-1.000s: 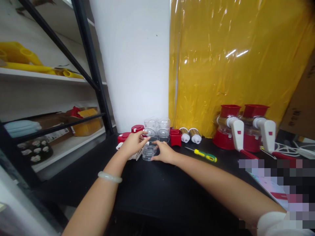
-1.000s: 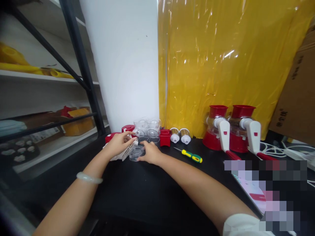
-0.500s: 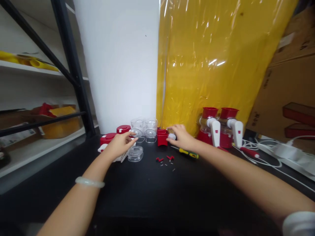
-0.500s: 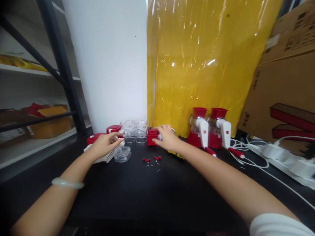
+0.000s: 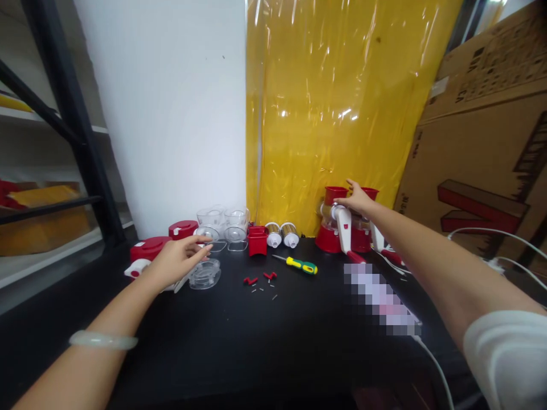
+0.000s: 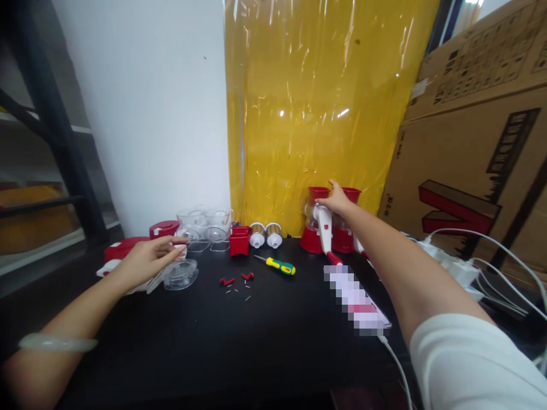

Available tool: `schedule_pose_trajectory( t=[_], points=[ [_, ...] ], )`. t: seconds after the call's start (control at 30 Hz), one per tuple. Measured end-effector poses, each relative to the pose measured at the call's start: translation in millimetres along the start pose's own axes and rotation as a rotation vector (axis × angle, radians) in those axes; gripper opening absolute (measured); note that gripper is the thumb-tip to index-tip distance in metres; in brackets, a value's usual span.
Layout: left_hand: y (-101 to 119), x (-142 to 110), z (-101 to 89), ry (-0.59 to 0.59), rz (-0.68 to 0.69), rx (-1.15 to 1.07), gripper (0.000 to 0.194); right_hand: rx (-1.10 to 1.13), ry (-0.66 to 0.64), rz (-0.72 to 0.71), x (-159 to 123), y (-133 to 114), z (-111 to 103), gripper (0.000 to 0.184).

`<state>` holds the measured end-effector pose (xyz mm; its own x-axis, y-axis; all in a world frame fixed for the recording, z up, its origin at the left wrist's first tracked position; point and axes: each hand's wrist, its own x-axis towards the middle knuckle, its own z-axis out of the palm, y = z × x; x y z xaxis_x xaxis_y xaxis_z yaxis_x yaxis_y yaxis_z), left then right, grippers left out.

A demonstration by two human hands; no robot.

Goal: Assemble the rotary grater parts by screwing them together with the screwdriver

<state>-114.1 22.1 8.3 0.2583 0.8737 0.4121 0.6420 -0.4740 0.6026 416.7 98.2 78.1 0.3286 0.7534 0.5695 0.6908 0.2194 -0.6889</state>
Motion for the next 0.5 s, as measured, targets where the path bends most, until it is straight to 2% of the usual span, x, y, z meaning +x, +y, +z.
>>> schedule_pose_trajectory(
  t=[0.07, 0.17, 0.3, 0.5],
  points=[
    [-1, 1, 1.3, 0.002, -0.014, -0.02, 0.06, 0.098, -0.059, 0.077, 8, 0, 2, 0.107],
    [2, 0, 1.9, -0.015, -0.049, -0.045, 0.059, 0.173, -0.069, 0.128, 11, -8, 4, 0.101],
    [10, -2, 2.0, -0.025, -0.084, -0.069, 0.059, 0.199, -0.065, 0.141, 2, -25, -2, 0.089],
    [10, -1, 3.0, -0.008, -0.085, -0.076, 0.06, 0.176, -0.059, 0.068, -13, -43, -7, 0.065]
  ],
)
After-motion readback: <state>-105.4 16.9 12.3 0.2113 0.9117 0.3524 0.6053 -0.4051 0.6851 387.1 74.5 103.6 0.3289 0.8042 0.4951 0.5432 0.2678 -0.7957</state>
